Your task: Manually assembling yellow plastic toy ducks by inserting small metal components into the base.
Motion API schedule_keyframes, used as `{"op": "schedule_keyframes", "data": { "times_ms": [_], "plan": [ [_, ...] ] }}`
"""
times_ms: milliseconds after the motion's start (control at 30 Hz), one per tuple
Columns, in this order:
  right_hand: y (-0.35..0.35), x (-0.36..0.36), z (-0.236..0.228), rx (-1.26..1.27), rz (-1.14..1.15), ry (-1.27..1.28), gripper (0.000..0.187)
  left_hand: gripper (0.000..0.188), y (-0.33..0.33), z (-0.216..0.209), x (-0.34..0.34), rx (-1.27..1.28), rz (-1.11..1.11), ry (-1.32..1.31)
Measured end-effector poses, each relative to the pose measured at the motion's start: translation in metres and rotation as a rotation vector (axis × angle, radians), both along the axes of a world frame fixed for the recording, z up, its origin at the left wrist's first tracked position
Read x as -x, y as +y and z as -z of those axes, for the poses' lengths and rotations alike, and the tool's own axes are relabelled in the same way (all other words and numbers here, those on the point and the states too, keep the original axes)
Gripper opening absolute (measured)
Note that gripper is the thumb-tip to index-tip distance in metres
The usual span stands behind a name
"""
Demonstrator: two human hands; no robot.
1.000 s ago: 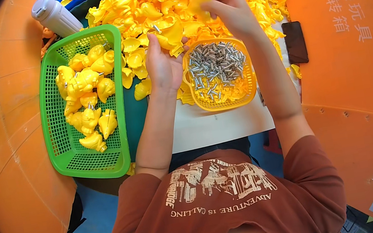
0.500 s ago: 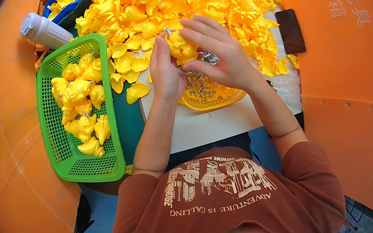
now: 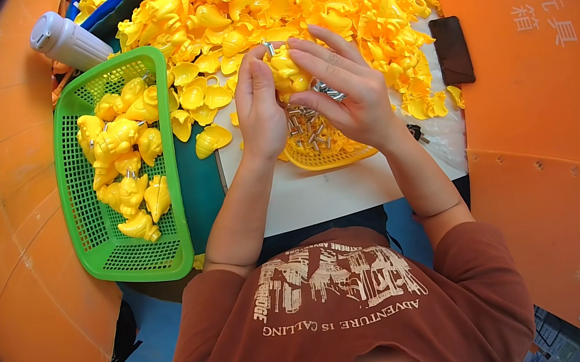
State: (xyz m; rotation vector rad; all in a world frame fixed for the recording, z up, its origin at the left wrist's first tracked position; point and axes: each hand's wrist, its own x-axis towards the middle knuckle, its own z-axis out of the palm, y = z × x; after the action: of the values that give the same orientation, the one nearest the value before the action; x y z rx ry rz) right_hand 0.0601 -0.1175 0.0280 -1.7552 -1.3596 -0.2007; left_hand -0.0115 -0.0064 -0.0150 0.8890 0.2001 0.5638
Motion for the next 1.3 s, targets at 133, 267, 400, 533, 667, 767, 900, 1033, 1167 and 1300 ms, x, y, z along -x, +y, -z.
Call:
{"op": "schedule_keyframes", "data": {
  "times_ms": [133,267,400,533,667,767,900,1033,1167,1300],
  "plan": [
    [0.001,0.001,0.001,-0.022,0.018,-0.009,0.05,0.04,-0.003,0.004,0.0,-0.082,-0.037,-0.001],
    [0.001,0.002,-0.002,-0.029,0.005,-0.004,0.049,0.038,-0.004,0.002,0.004,-0.048,-0.037,-0.058],
    [0.0,0.002,-0.006,-0.002,-0.025,-0.029,0.048,0.032,-0.006,0.0,0.002,-0.105,-0.02,-0.116],
    [-0.004,0.006,-0.007,-0.113,-0.009,0.116,0.042,0.031,-0.007,-0.004,0.004,-0.054,0.024,-0.165],
    [-0.004,0.001,-0.001,-0.289,0.082,0.616,0.031,0.033,-0.006,-0.002,0.004,-0.071,0.079,-0.201],
    [-0.003,-0.003,-0.007,-0.239,-0.054,1.029,0.024,0.034,-0.008,0.002,0.002,-0.083,0.076,-0.225],
    [-0.001,-0.003,-0.009,-0.308,-0.069,1.117,0.022,0.04,-0.011,0.001,0.003,-0.234,0.024,-0.189],
    [-0.003,-0.005,-0.007,-0.345,-0.105,1.103,0.017,0.046,-0.01,0.01,0.004,-0.46,-0.046,-0.147],
    [0.0,-0.005,-0.003,-0.381,-0.078,1.061,0.015,0.048,-0.011,0.01,0.007,-0.5,-0.041,-0.111],
    [0.008,-0.003,0.005,-0.463,-0.112,1.139,0.019,0.043,-0.011,0.002,0.006,-0.383,-0.033,-0.151]
  ]
}}
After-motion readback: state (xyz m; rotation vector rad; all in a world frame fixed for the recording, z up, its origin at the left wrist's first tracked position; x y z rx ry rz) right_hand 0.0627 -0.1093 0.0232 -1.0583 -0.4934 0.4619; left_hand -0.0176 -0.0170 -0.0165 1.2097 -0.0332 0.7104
